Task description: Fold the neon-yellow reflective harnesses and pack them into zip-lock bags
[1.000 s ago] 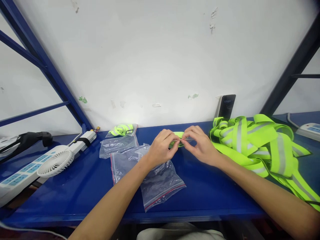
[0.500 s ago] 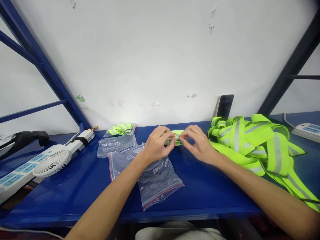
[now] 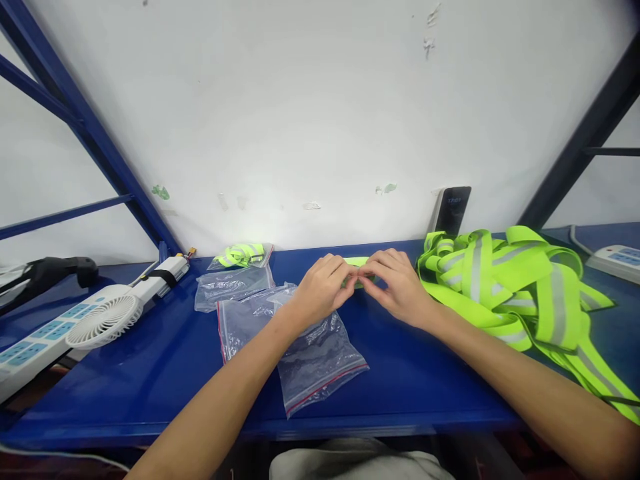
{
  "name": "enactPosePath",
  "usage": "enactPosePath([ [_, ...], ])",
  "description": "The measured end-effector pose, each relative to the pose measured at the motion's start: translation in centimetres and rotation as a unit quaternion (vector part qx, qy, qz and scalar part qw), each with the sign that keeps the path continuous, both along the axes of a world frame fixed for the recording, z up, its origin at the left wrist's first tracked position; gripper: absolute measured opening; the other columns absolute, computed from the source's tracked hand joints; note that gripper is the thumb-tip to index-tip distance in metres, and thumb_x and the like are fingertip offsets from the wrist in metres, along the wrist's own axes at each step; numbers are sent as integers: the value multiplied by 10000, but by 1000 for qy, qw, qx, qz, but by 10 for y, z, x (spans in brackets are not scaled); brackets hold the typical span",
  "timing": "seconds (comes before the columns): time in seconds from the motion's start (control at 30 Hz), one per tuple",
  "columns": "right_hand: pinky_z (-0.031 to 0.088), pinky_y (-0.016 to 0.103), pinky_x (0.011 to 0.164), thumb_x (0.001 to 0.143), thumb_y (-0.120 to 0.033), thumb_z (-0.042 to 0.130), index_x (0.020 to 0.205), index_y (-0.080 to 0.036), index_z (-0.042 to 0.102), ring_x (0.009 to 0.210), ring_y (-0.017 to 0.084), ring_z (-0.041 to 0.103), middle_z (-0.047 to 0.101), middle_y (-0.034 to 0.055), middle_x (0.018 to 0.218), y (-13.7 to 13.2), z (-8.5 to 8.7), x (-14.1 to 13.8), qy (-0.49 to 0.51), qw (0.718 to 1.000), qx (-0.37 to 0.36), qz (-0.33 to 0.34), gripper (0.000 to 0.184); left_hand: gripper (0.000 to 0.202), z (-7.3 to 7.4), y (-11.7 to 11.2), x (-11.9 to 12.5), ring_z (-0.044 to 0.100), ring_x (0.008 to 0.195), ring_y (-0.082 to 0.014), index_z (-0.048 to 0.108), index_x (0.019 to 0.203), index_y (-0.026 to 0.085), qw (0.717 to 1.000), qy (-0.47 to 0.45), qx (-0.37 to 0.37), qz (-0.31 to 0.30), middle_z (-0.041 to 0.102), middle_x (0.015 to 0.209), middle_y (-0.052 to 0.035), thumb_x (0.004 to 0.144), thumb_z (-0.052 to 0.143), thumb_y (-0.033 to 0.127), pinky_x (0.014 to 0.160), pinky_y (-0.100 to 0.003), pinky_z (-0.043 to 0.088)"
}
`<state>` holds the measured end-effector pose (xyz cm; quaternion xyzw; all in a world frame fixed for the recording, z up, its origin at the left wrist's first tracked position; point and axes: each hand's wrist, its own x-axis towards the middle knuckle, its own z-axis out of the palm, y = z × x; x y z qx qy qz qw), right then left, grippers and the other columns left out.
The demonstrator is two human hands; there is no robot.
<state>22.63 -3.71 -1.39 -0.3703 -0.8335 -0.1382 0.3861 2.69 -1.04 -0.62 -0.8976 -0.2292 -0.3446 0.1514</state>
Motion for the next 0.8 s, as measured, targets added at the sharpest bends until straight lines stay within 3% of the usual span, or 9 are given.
enactPosePath([
  [0.2,334,381,752,966,-258,527,926,-198,621,836,218,520,675,53,882,-1,8,12,-107,992,64,-5,119,242,18,0,-18,514,750,-176,552,830,151,991,114,66,-14,588,799,-61,1001,410,247,690,-312,449],
  [0.33,331,372,729,986,-291,493,908,-203,631,809,214,531,681,62,870,-2,22,21,-145,987,66,2,181,218,29,2,-41,508,710,-155,552,832,163,991,117,51,-43,580,768,-41,995,456,272,659,-286,435],
  [0.63,279,352,671,1000,-196,397,853,-162,621,712,201,500,622,77,781,12,24,22,-289,953,84,-32,270,223,7,14,-46,462,604,-121,516,784,184,994,20,96,-41,529,649,14,958,557,316,570,-261,382],
  [0.8,307,344,674,1034,-295,371,849,-156,619,668,192,501,629,78,778,22,21,30,-295,951,77,-44,339,372,5,19,-56,410,542,-108,426,666,202,993,-3,115,-21,453,570,39,918,602,412,521,-264,337],
])
